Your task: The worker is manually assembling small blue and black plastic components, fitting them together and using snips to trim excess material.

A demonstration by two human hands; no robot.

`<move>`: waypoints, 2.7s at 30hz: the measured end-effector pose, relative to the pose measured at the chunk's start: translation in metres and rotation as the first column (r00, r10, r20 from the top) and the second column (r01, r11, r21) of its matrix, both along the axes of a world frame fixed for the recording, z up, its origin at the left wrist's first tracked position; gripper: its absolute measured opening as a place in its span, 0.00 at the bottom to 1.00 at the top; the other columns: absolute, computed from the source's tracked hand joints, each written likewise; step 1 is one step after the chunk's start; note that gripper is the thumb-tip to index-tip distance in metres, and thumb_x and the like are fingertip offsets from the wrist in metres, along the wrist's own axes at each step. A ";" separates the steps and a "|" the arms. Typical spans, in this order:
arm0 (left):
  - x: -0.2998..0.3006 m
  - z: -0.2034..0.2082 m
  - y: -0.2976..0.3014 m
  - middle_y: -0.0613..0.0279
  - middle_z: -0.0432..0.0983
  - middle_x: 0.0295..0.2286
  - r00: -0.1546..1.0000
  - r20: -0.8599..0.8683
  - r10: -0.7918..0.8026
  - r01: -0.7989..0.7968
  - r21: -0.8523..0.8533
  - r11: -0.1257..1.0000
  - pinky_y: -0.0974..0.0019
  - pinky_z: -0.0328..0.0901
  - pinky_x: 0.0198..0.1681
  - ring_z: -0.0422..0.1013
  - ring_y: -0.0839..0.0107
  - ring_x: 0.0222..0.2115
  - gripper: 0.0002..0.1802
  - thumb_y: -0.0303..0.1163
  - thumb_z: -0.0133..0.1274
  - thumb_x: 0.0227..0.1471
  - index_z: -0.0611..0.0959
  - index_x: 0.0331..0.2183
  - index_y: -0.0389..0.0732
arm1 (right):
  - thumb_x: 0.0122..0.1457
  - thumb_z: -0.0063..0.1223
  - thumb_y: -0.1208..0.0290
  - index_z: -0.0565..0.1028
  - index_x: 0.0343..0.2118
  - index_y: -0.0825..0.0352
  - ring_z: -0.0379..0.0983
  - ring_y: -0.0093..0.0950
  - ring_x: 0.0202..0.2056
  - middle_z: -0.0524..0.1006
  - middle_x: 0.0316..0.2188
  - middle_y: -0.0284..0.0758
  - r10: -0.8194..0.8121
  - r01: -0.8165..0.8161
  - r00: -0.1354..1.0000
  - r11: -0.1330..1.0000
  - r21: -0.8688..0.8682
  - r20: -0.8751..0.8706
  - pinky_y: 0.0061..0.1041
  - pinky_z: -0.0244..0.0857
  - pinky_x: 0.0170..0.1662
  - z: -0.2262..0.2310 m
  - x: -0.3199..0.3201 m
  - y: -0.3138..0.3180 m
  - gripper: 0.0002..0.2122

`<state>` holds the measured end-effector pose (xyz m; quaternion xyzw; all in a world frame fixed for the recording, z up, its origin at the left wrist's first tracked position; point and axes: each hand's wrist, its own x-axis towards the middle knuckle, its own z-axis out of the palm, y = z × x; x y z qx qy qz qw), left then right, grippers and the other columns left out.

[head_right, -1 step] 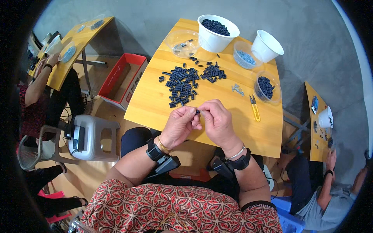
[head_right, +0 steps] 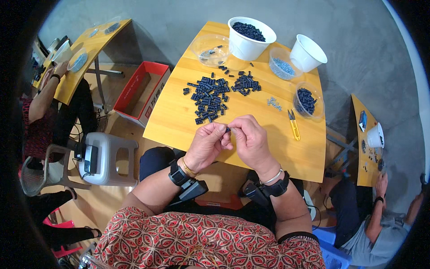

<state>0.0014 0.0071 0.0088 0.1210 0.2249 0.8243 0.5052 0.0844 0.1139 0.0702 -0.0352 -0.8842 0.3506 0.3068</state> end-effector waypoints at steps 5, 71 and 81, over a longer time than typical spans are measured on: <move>-0.001 -0.001 0.002 0.64 0.70 0.20 1.000 -0.006 0.010 -0.011 -0.035 0.999 0.72 0.69 0.29 0.68 0.76 0.20 0.09 0.31 0.45 0.55 0.75 0.28 0.36 | 0.47 0.47 0.86 0.70 0.28 0.68 0.69 0.34 0.25 0.71 0.24 0.38 0.030 -0.026 0.999 0.989 0.145 -0.029 0.26 0.64 0.27 -0.001 0.000 0.003 0.07; 0.000 -0.002 0.001 0.65 0.71 0.21 0.997 0.076 -0.011 0.020 -0.121 0.992 0.70 0.72 0.28 0.69 0.77 0.21 0.09 0.30 0.45 0.55 0.75 0.27 0.36 | 0.49 0.47 0.82 0.71 0.40 0.69 0.70 0.35 0.30 0.72 0.28 0.39 -0.057 0.066 0.994 0.993 -0.100 0.092 0.27 0.65 0.33 -0.023 0.011 0.004 0.14; 0.008 -0.003 0.003 0.65 0.71 0.20 0.995 -0.006 0.103 -0.102 -0.195 0.976 0.76 0.64 0.22 0.64 0.80 0.18 0.09 0.31 0.49 0.53 0.75 0.26 0.35 | 0.59 0.37 0.55 0.60 0.51 0.76 0.63 0.43 0.44 0.66 0.43 0.49 0.001 -0.032 0.994 0.957 0.287 0.108 0.35 0.56 0.49 -0.025 0.015 -0.009 0.27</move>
